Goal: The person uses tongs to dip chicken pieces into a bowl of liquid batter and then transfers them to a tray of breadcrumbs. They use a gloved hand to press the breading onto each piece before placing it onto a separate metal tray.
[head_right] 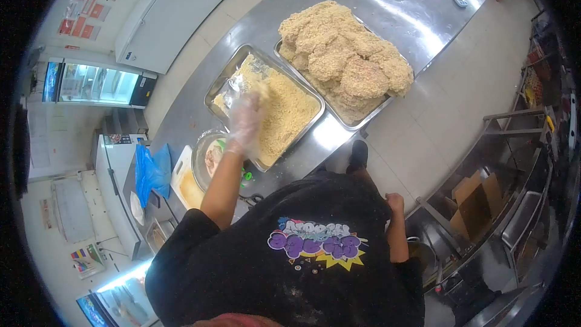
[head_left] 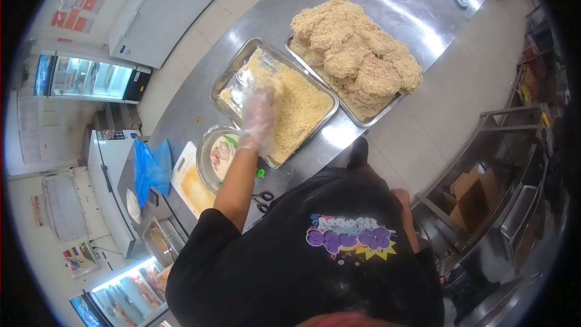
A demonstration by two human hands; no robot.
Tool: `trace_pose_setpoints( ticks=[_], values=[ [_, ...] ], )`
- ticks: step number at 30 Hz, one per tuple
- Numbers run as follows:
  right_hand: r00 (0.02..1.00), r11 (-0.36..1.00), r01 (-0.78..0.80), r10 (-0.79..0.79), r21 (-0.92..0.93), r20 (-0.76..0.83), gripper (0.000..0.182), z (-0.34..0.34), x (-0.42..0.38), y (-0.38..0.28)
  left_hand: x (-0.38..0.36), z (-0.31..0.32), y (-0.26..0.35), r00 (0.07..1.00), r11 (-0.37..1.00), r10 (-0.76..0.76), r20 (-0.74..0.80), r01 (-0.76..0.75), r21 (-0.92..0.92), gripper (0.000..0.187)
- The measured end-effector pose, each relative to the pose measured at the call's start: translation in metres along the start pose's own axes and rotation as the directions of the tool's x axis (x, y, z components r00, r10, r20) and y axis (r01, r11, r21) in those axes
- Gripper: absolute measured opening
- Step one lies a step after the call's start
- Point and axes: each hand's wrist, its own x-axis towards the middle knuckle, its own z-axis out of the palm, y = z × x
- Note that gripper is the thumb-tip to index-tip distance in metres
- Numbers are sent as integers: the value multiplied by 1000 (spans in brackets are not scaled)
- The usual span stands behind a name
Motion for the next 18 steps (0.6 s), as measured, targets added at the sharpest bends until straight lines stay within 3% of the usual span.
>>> trace_pose_setpoints(
  ticks=[2, 4, 5, 6, 7, 8, 10, 11, 13, 14, 16, 17, 18],
  values=[
    [1000, 996, 0, 1, -87, 16, 24, 4, -1, 0, -18, 20, 0, 1000, 997, 24, -19, -25, -76, 39],
    [1000, 999, -11, 11, -47, -6, 24, 16, -4, 6, -33, 33, 0, 1000, 999, 13, 18, -14, 41, 67],
    [1000, 1000, -16, 16, -11, -23, 24, 17, -7, 5, -38, 40, -1, 1000, 999, 19, 21, -20, 39, 67],
    [1000, 1000, -19, 19, -13, -19, 24, 20, -13, 3, -46, 46, -3, 997, 981, -73, 12, 69, 180, 87],
    [997, 991, -61, 68, 121, -49, 23, 22, -20, 1, -52, 52, -6, 986, 935, -168, -9, 162, 315, 107],
    [990, 962, -92, 116, 255, -80, 23, 22, -27, -3, -50, 54, -7, 984, 935, -179, -5, 172, 311, 107],
    [985, 948, -126, 155, 291, -76, 23, 14, -34, -7, -39, 56, -9, 929, 929, -325, 175, 279, 245, 132],
    [986, 953, -136, 157, 270, -61, 23, 13, -37, -7, -40, 57, -5, 926, 927, -334, 177, 288, 239, 132],
    [990, 971, -126, 135, 202, -31, 23, 9, -32, -7, -38, 54, 8, 923, 912, -379, 65, 361, 196, 109],
    [991, 975, -125, 131, 185, -23, 23, 8, -30, -8, -34, 66, -4, 924, 913, -377, 63, 359, 195, 109],
    [992, 979, -125, 129, 162, -15, 23, 10, -30, -7, -23, 104, -49, 915, 859, -391, 100, 402, -317, 119],
    [991, 980, -127, 130, 156, -10, 23, 8, -32, -9, -19, 109, -62, 916, 862, -387, 103, 399, -313, 119],
    [992, 981, -121, 125, 152, -12, 24, 8, -31, -9, -13, 109, -71, 925, 817, -356, 130, 376, -438, 107]
  ],
)
